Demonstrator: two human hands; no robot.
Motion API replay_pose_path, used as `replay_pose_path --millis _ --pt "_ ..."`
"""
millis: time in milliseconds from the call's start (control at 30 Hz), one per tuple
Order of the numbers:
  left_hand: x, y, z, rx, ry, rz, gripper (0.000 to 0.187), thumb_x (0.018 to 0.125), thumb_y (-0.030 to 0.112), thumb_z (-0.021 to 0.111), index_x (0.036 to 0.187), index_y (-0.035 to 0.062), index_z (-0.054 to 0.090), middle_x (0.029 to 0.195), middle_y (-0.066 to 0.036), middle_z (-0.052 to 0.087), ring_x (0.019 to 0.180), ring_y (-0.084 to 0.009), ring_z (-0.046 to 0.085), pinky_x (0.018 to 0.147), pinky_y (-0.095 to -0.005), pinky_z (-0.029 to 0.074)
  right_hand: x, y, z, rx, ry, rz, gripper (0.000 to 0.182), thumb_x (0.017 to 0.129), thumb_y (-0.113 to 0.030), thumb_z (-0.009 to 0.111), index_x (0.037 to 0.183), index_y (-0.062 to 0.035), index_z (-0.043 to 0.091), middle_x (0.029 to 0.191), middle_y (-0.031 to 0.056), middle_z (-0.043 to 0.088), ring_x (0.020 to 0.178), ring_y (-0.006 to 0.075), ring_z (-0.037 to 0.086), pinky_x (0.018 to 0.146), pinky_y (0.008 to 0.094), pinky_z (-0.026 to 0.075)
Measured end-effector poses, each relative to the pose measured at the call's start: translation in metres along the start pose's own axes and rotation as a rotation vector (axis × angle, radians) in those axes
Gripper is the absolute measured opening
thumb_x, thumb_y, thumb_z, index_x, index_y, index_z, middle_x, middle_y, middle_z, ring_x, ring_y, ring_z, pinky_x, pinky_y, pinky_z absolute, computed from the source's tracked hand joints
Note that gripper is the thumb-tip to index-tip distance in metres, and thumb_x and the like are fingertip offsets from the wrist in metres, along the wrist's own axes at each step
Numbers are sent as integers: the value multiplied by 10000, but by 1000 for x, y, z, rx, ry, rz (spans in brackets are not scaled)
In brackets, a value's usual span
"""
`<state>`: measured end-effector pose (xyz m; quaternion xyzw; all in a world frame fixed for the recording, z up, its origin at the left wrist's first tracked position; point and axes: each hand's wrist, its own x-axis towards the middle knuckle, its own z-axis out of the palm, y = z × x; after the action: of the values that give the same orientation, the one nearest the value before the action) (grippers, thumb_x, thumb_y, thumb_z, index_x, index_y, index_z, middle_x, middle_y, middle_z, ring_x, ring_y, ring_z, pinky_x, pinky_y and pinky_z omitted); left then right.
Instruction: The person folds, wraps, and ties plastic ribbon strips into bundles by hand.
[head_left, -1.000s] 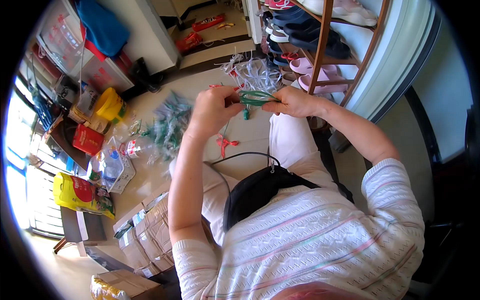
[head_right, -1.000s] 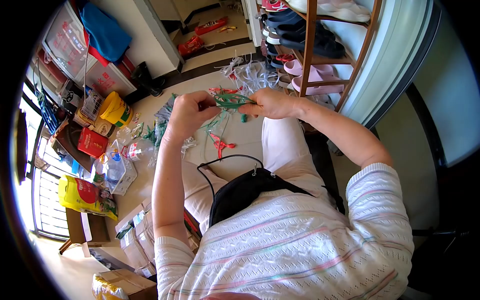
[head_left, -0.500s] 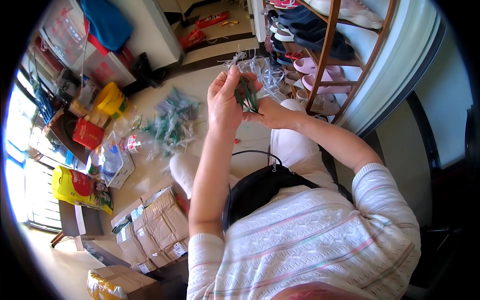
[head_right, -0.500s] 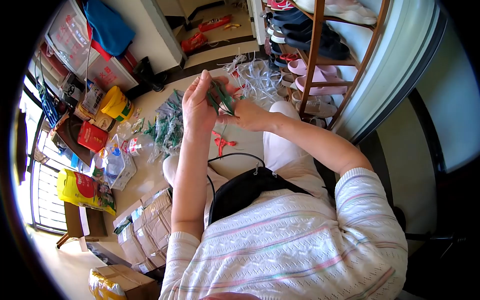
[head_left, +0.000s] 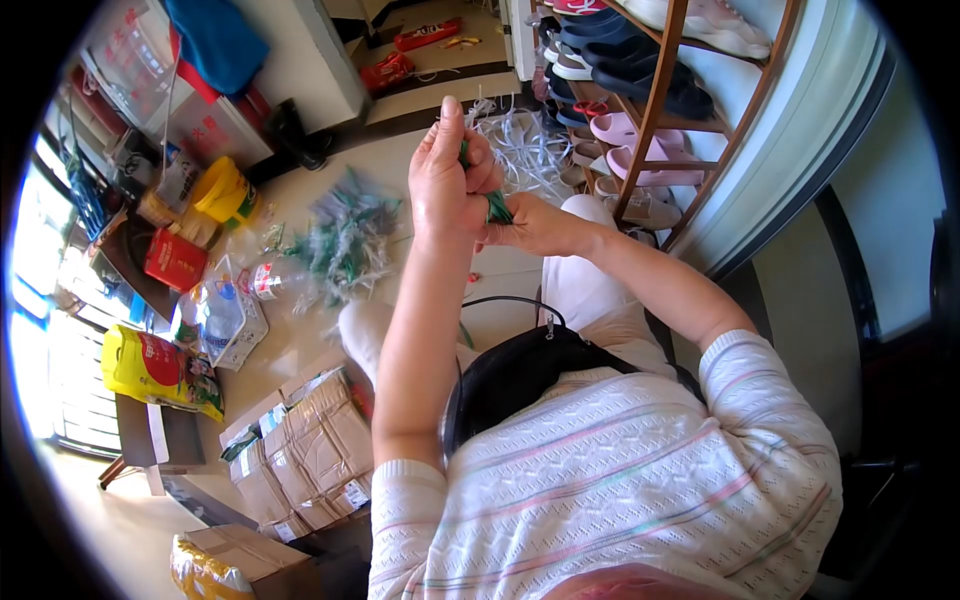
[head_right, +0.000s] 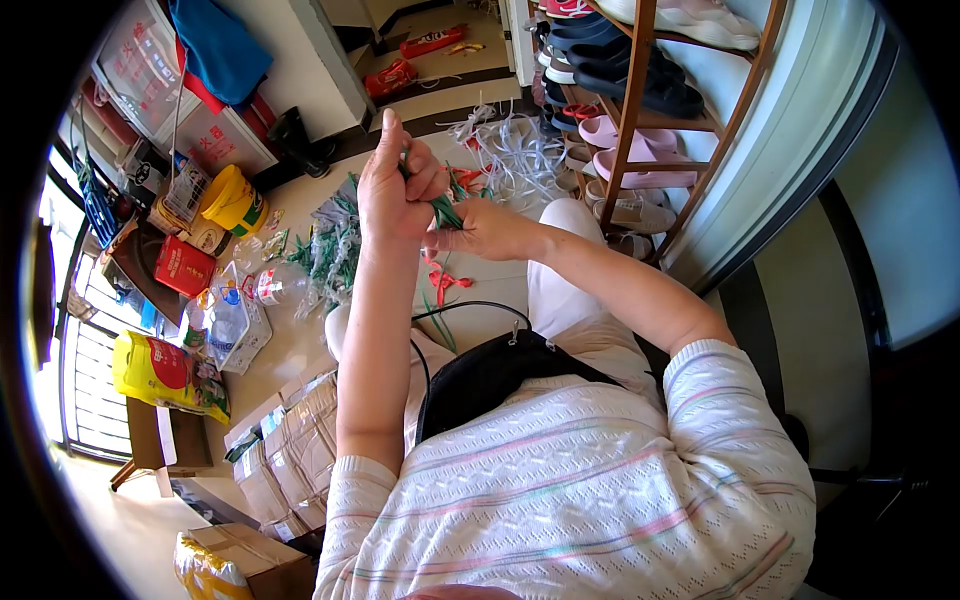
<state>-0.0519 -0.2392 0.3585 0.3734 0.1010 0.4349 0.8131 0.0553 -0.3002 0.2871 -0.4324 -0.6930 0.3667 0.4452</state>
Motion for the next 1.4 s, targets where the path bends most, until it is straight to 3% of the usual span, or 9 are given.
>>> replay_pose_path --millis 267,400,533,567,700,767,867,1033,1400 --pt "12 9 5 -56 -23 42 346 860 368 570 718 75 453 588 -33 450 436 -101 335 435 -246 278 3 -13 7 431 27 88 467 867 -466 511 605 -82 461 520 -2 435 426 104 414 450 244 356" --pt "15 8 12 228 -9 190 397 893 365 512 997 -17 536 850 -106 609 766 -202 597 692 -314 493 8 -11 7 573 303 175 461 871 -436 521 587 -86 427 460 -13 370 349 101 367 352 256 293" --pt "21 -19 -32 592 -74 194 484 926 380 428 1150 -49 443 920 -122 622 837 -188 596 760 -304 463 23 -22 -28 655 733 16 454 876 -437 508 590 -94 428 454 -28 318 357 97 328 351 246 262" --pt "19 -41 -42 526 -108 141 389 915 365 463 965 -8 561 830 -74 605 745 -138 533 665 -269 424 26 -21 -44 709 686 -75 457 877 -428 513 570 -104 415 447 -38 276 351 100 304 344 257 255" --pt "-21 -81 -25 787 -198 -197 229 874 150 509 1041 0 556 689 -69 601 567 -126 563 508 -271 437 40 -20 -72 192 962 -196 442 876 -410 527 589 -78 478 473 2 437 370 121 401 368 278 316" --pt "-21 -80 -24 1275 -275 212 199 813 131 561 971 19 602 651 -99 604 544 -162 577 512 -301 443 40 -9 -70 -371 1036 -253 421 872 -407 534 687 -31 572 518 75 535 427 185 491 440 326 395" --pt "-21 -39 -21 1615 -241 365 131 752 146 620 840 54 651 674 -149 601 559 -259 579 562 -321 465 17 8 -61 -594 559 -169 414 848 -428 560 714 -37 569 524 98 458 482 170 444 490 325 382" --pt "-21 14 -38 1366 -159 268 138 720 77 689 828 -3 662 650 -45 628 580 -49 527 557 -214 437 -27 28 -56 -78 116 200 420 825 -478 574 737 -68 597 539 -27 414 493 70 388 460 247 311" --pt "-12 -4 -35 600 -36 184 176 823 162 632 817 1 560 775 -62 623 715 -117 584 680 -248 468 -43 -3 -37 306 46 376 318 841 -382 595 788 -69 577 513 -59 392 422 24 357 375 186 243"
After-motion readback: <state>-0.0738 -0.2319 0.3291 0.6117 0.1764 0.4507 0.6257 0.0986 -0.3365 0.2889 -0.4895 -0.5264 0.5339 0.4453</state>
